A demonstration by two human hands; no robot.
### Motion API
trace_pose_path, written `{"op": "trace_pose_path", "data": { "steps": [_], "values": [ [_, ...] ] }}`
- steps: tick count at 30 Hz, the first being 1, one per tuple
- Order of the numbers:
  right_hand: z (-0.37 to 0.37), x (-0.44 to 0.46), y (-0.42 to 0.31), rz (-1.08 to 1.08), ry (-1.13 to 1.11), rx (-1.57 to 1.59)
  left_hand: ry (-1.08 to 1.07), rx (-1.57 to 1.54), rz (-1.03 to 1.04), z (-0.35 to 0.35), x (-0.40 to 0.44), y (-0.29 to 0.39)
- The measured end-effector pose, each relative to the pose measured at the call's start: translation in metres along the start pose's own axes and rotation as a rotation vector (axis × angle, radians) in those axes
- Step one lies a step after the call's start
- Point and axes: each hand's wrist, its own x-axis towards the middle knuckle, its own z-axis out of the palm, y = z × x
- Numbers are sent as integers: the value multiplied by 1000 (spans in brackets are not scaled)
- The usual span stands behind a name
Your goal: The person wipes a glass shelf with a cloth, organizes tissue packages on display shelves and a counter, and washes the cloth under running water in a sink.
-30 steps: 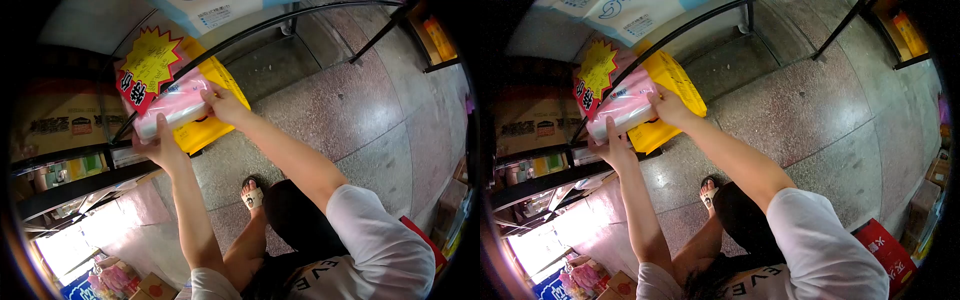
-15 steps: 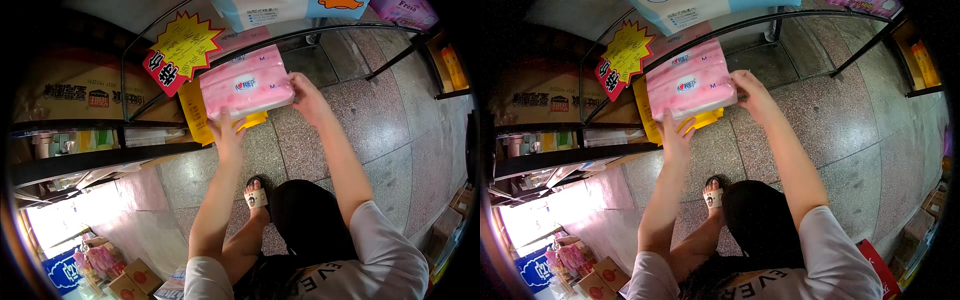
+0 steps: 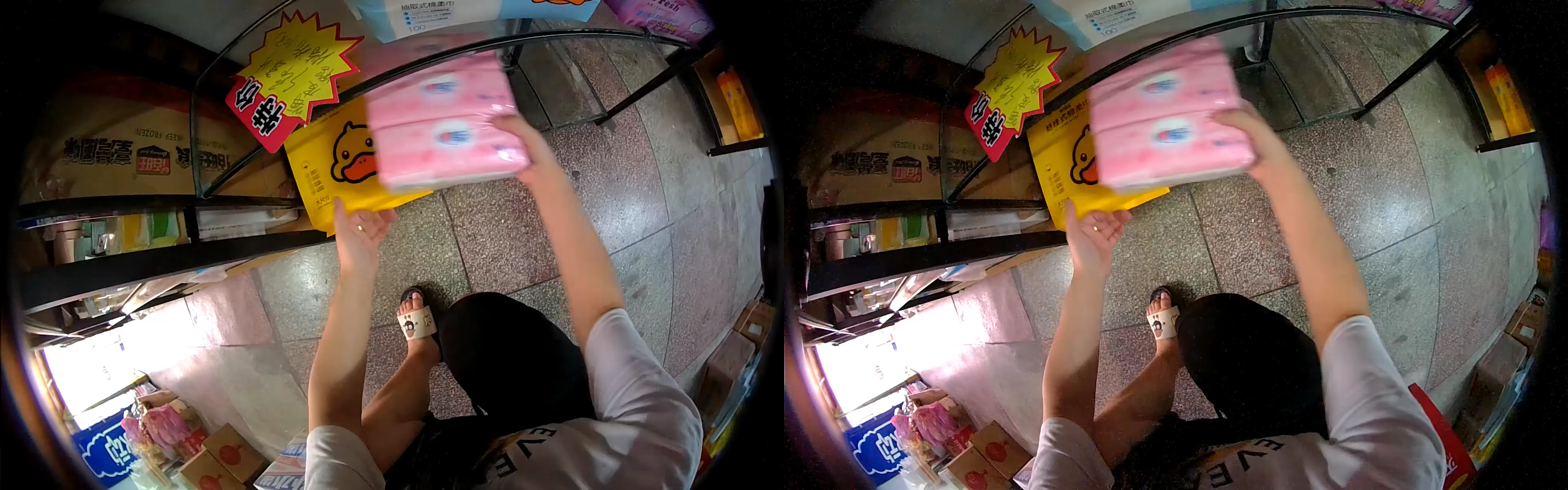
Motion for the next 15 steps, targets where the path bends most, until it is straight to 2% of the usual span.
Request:
{"op": "trace_pose_path", "data": {
  "steps": [2, 3, 5, 6, 8, 9, 11, 15],
  "values": [
    [-39, -11, -13, 18, 115, 55, 29, 308, -286, -12, -1, -7],
    [-56, -14, -19, 15, 180, 68, 26, 301, -300, -13, -4, -12],
    [-84, -16, -30, -1, 177, 1, 190, 289, -318, -12, -6, -18],
    [-94, -16, -31, -16, 164, -56, 184, 287, -323, -11, -4, -19],
    [-106, -12, -30, 5, 144, -97, 250, 28, -330, -10, 2, -18],
    [-111, -11, -28, 30, 119, -134, 245, 31, -334, -8, 5, -16],
    [-113, -11, -14, -4, 140, -143, 22, -137, -165, -4, 15, -11],
    [-108, -12, 4, -45, 136, -148, 46, -177, -27, -1, 34, -5]
  ]
}}
